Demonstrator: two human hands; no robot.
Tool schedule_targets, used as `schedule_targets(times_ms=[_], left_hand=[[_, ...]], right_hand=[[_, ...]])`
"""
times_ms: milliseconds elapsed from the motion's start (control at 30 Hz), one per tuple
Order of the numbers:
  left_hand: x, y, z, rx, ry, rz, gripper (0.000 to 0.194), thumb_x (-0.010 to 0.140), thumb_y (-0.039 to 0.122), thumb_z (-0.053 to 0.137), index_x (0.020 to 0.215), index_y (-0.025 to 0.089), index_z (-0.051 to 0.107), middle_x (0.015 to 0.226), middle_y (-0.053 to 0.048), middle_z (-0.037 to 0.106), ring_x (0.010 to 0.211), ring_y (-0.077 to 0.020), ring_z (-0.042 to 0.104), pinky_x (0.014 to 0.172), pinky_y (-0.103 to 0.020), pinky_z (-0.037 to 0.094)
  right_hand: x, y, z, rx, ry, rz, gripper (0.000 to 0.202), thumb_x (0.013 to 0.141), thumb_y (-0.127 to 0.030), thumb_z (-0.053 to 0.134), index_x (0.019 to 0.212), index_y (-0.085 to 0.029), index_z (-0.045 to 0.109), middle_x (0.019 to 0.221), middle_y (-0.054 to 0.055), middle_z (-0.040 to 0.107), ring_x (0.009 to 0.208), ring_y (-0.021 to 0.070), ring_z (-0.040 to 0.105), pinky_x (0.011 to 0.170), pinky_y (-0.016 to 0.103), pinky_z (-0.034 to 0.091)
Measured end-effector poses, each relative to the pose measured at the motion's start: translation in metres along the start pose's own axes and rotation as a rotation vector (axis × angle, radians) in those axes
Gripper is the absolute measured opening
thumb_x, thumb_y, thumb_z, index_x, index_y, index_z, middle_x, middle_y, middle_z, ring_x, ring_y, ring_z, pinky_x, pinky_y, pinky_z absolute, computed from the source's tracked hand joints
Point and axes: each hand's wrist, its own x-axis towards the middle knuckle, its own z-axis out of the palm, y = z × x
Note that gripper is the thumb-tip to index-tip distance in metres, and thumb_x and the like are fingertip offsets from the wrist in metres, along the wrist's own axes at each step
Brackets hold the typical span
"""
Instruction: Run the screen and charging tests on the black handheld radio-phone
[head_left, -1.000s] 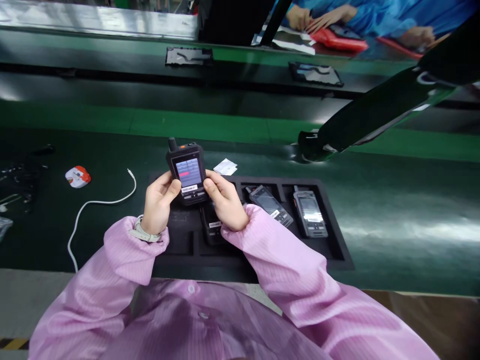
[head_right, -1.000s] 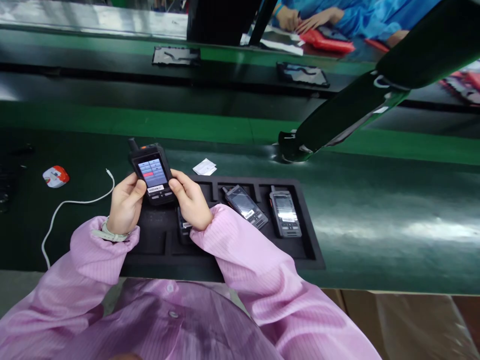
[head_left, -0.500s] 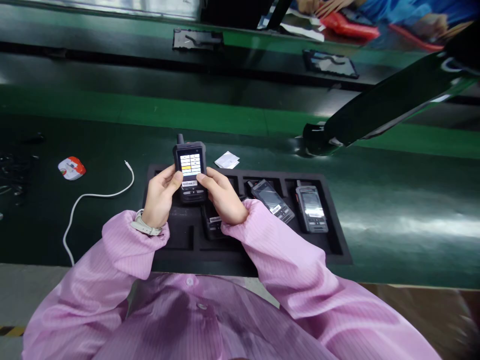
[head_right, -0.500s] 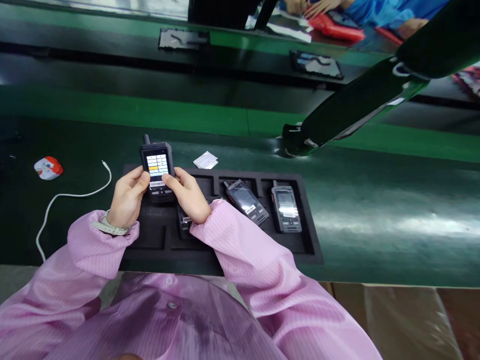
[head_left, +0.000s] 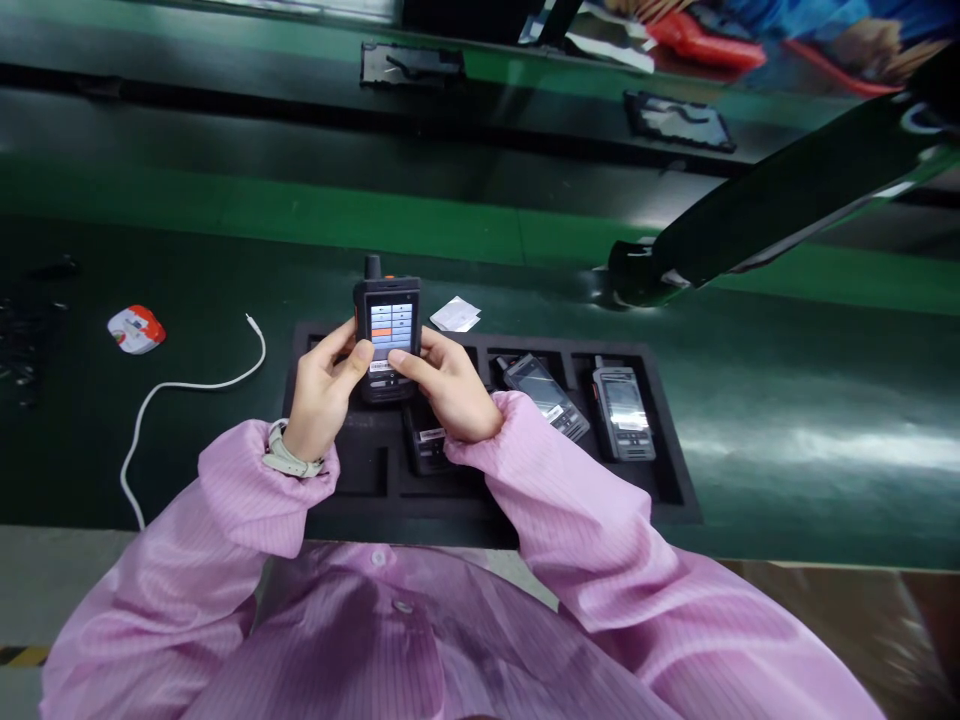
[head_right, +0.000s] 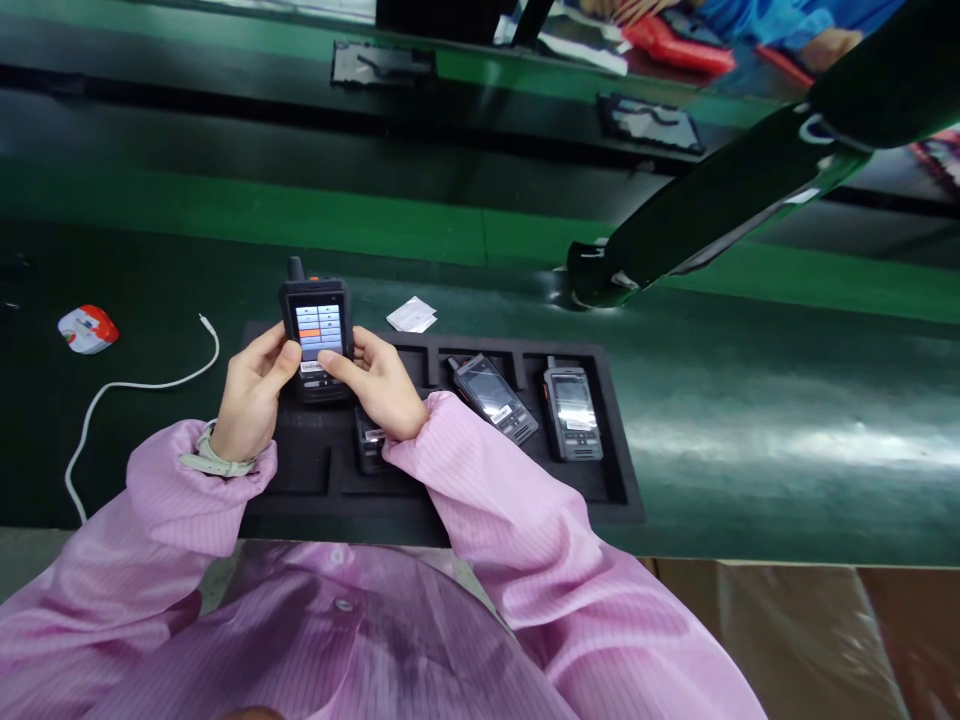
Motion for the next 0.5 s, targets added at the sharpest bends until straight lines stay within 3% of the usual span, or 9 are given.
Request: schedule_targets(times_ms=[100,200,333,500], left_hand=[[0.000,0.002,-0.004,0.056,-0.028,0.069,0.050,0.086,0.056,0.073,0.124,0.024,0.076,0.118,-0.010,0.067,0.119,-0.0250,0.063,0.106,-0.038,0.052],[-0.003,0.006,-0.001,-0.185,-0.172,0.024,0.049,0.091,0.058,0.064,0.128,0.028,0.074,0.125,-0.010,0.067,0.123,-0.0272,0.062,0.107,-0.042,0.052],[-0.009,0.008,0.008,-0.462,-0.277,-0.085,0.048,0.090,0.058,0.065,0.128,0.029,0.071,0.128,-0.008,0.070,0.127,-0.0303,0.063,0.107,-0.045,0.054],[-0.014,0.000,0.009,-0.473,-0.397,-0.200,0.061,0.087,0.070,0.059,0.125,0.024,0.070,0.099,-0.009,0.077,0.079,-0.0262,0.074,0.069,-0.040,0.062]], right_hand=[[0.001,-0.006,-0.004,0.071,-0.047,0.030,0.037,0.071,-0.043,0.085,0.094,-0.020,0.068,0.100,0.003,0.078,0.100,0.0232,0.074,0.098,0.041,0.058],[0.001,-0.010,-0.010,0.122,-0.099,0.084,0.040,0.067,-0.051,0.084,0.087,-0.020,0.066,0.092,0.006,0.077,0.097,0.0268,0.074,0.087,0.042,0.062],[-0.002,-0.005,-0.009,0.152,-0.189,0.144,0.044,0.061,-0.055,0.085,0.074,-0.021,0.061,0.081,0.007,0.075,0.088,0.0281,0.074,0.078,0.043,0.063],[-0.007,0.005,-0.001,0.106,-0.292,0.195,0.042,0.066,-0.056,0.080,0.080,-0.019,0.063,0.082,0.008,0.072,0.093,0.0290,0.073,0.079,0.042,0.063]])
